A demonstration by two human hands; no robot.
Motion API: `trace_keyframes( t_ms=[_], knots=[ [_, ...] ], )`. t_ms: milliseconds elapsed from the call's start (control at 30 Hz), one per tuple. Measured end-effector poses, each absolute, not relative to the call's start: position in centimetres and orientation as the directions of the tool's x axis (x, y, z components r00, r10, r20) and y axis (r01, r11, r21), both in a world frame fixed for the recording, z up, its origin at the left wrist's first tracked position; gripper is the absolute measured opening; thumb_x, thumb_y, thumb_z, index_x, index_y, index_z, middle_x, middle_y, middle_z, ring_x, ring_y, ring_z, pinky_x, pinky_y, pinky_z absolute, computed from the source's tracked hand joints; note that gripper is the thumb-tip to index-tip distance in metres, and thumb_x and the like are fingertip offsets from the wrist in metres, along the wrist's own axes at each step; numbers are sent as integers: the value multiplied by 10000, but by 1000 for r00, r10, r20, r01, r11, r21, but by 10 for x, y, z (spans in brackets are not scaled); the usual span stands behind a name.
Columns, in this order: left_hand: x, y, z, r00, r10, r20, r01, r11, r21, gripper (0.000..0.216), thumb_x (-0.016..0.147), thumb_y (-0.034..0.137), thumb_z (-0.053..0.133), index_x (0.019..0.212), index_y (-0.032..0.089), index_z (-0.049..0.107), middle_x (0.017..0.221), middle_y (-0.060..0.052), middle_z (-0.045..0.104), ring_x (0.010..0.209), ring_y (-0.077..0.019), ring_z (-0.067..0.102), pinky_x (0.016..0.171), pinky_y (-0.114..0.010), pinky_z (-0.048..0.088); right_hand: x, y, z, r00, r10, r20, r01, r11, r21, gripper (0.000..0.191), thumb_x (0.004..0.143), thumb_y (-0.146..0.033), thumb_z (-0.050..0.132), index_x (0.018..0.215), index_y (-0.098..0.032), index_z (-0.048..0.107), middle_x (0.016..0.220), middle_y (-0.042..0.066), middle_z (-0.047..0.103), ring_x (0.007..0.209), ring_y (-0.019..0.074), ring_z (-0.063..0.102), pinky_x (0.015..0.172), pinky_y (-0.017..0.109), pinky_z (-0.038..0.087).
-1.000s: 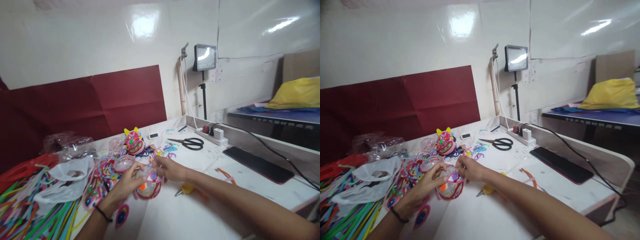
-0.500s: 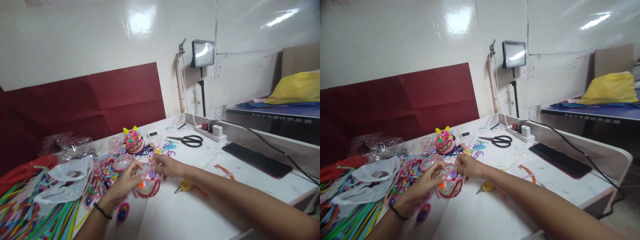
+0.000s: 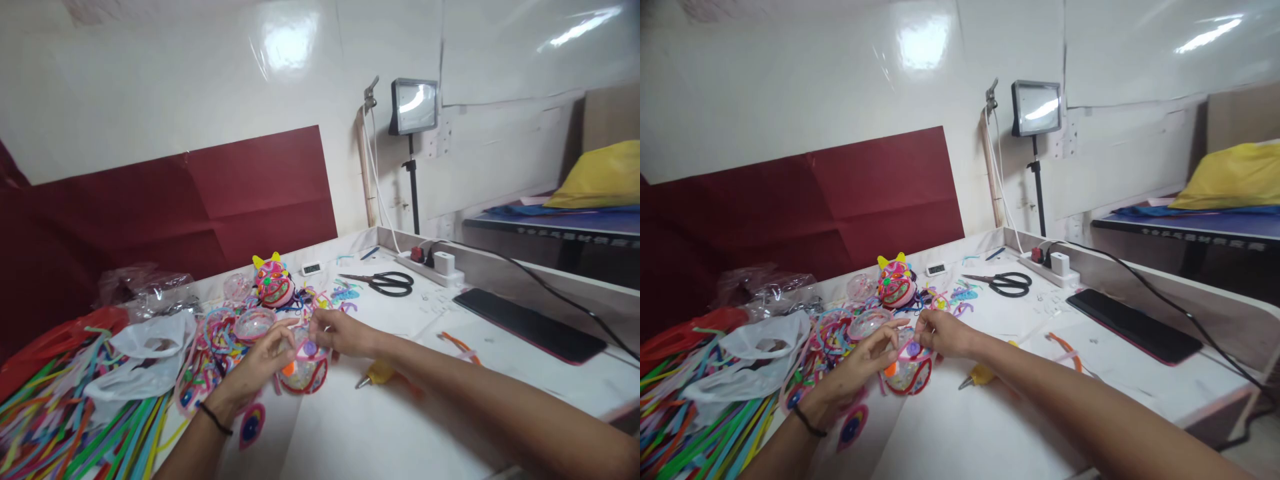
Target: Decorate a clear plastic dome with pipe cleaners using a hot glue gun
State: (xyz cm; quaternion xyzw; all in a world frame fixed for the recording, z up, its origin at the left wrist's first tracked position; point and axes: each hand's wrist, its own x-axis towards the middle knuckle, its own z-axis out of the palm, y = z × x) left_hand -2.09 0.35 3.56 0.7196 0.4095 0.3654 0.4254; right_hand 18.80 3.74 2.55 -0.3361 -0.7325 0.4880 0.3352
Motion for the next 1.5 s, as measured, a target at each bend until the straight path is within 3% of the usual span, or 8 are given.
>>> trace_keyframes(
  t_ms=[267, 433, 633, 867, 1033, 1200, 1400, 1500],
  knots=[
    [-23, 3, 34, 434, 882, 185, 349, -354, 868, 241, 822, 455, 636, 791, 216, 643, 1414, -76, 472, 1327, -283, 395, 1106, -439, 304, 187, 37, 25, -544, 824, 157, 153, 281, -947, 95, 853, -158, 562, 790, -185, 496, 708, -53, 514, 466, 53, 528, 391, 170, 505],
    [-25, 4, 32, 434, 891, 132, 359, -306, 882, 223, 830, 434, 624, 851, 213, 650, 1492, -68, 383, 1225, -284, 487, 824, -326, 553, 188, 38, 23, -543, 826, 149, 127, 256, -958, 89, 851, -191, 581, 796, -184, 512, 681, -62, 504, 453, 55, 538, 387, 171, 506],
    [-26, 6, 31, 431, 895, 116, 337, -280, 899, 228, 813, 431, 642, 852, 206, 655, 1504, -73, 369, 1106, -265, 570, 675, -259, 584, 190, 37, 23, -556, 817, 151, 76, 231, -970, 192, 833, -321, 637, 784, -185, 511, 671, -69, 471, 508, 64, 538, 452, 199, 540],
    [-27, 7, 30, 437, 889, 139, 345, -308, 887, 209, 818, 411, 638, 857, 207, 662, 1464, -86, 411, 1149, -283, 540, 695, -275, 582, 198, 28, 29, -593, 792, 144, 54, 218, -975, 251, 735, -304, 722, 846, -178, 536, 794, -35, 563, 586, 99, 595, 553, 255, 530],
    [-24, 5, 32, 440, 885, 151, 348, -323, 880, 189, 825, 396, 631, 856, 213, 667, 1447, -76, 435, 1251, -295, 465, 812, -323, 557, 202, 24, 30, -597, 790, 141, 67, 225, -972, 290, 657, -195, 746, 858, -192, 536, 732, -58, 584, 599, 113, 596, 587, 251, 489],
    [-21, 1, 33, 411, 892, 186, 347, -342, 873, 182, 829, 402, 633, 809, 226, 674, 1411, -68, 489, 1305, -282, 425, 1048, -413, 395, 199, 24, 24, -578, 804, 141, 82, 230, -970, 308, 649, -156, 718, 883, -203, 523, 692, -73, 564, 602, 126, 601, 580, 254, 485],
    [-29, 6, 33, 445, 883, 150, 340, -321, 884, 235, 856, 434, 579, 881, 229, 691, 1427, -71, 480, 1325, -287, 394, 1035, -416, 408, 195, 25, 18, -550, 817, 175, 109, 278, -954, 280, 675, -107, 677, 880, -203, 512, 621, -68, 564, 591, 135, 586, 554, 244, 459],
    [-34, 8, 35, 470, 873, 130, 329, -310, 892, 195, 850, 361, 564, 893, 237, 708, 1424, -56, 490, 1332, -290, 394, 1106, -449, 304, 194, 25, 14, -551, 810, 198, 106, 304, -947, 267, 691, -122, 668, 884, -209, 506, 627, -62, 573, 604, 139, 582, 567, 250, 463]
  ],
)
